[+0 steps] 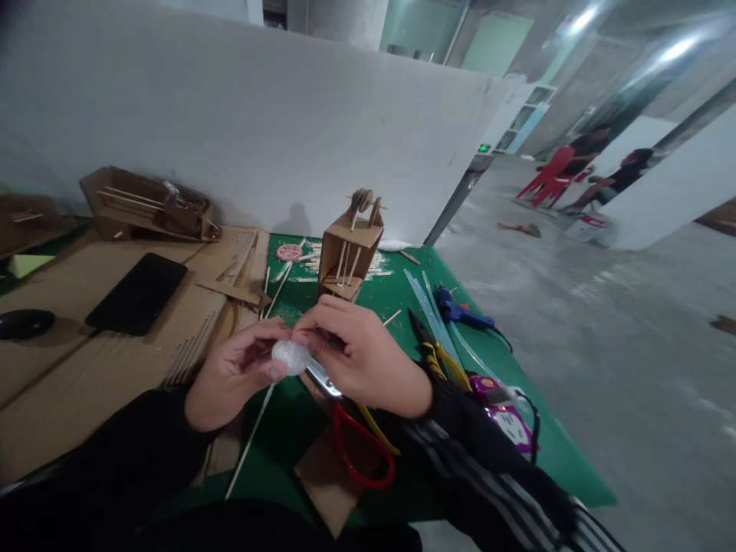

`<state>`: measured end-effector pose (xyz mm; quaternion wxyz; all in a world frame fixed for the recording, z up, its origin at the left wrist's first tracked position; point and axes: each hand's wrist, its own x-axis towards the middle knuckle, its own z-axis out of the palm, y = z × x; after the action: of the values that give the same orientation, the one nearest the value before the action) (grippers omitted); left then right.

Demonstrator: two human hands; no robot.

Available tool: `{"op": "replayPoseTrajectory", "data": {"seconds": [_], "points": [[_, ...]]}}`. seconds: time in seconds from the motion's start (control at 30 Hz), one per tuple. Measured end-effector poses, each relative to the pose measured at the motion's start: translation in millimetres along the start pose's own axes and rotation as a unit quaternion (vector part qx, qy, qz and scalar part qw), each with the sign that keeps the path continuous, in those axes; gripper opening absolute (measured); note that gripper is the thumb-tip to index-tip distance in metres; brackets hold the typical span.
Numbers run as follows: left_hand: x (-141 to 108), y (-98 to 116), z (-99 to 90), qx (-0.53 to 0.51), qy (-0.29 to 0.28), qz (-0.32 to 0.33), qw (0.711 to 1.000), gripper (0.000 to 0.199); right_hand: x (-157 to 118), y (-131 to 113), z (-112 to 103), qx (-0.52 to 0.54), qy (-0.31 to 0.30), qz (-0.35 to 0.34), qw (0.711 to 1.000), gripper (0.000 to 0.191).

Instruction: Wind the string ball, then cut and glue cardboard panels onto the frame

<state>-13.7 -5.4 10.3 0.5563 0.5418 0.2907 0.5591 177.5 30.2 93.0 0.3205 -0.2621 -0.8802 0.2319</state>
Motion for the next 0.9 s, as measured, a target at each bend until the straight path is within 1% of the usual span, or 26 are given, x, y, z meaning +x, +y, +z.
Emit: {"op": "replayPoseTrajectory", "data": {"seconds": [0.1, 0.17, 0.27, 0.33, 0.47, 0.57, 0.67, 0.8, 0.9], "points": [[0, 1, -0.9, -0.026, 0.006, -0.012, 1.0, 0.034, 7, 17, 9, 0.055, 0.025, 0.018, 0.998, 0.017], [0, 2, -0.7, -0.021, 0.012, -0.007, 1.0, 0.035, 8, 27, 18, 0.108, 0.043, 0.058, 0.992, 0.019], [0, 2, 0.3, 0.005, 0.022, 0.004, 1.0, 0.031, 5, 39, 32, 0.177, 0.056, 0.124, 0.975, 0.023], [0, 2, 0.9, 0.019, 0.031, 0.013, 0.999, 0.031, 2, 45, 40, 0.192, 0.061, 0.147, 0.968, 0.025], [0, 3, 1.8, 0.018, 0.032, 0.018, 0.999, 0.031, -6, 51, 55, 0.189, 0.063, 0.165, 0.966, 0.026], [1, 4, 2.2, 0.017, 0.037, 0.02, 0.999, 0.03, -13, 48, 64, 0.182, 0.046, 0.172, 0.967, 0.028], [2, 3, 2.2, 0.041, 0.037, 0.027, 0.998, 0.03, -18, 37, 68, 0.16, 0.029, 0.175, 0.971, 0.026], [1, -1, 1.8, 0.064, 0.062, 0.036, 0.995, 0.028, -25, 17, 61, 0.064, -0.016, 0.157, 0.985, 0.025], [0, -1, 1.6, 0.074, 0.048, 0.012, 0.996, 0.029, -28, 2, 49, 0.0, -0.035, 0.132, 0.991, 0.024]]}}
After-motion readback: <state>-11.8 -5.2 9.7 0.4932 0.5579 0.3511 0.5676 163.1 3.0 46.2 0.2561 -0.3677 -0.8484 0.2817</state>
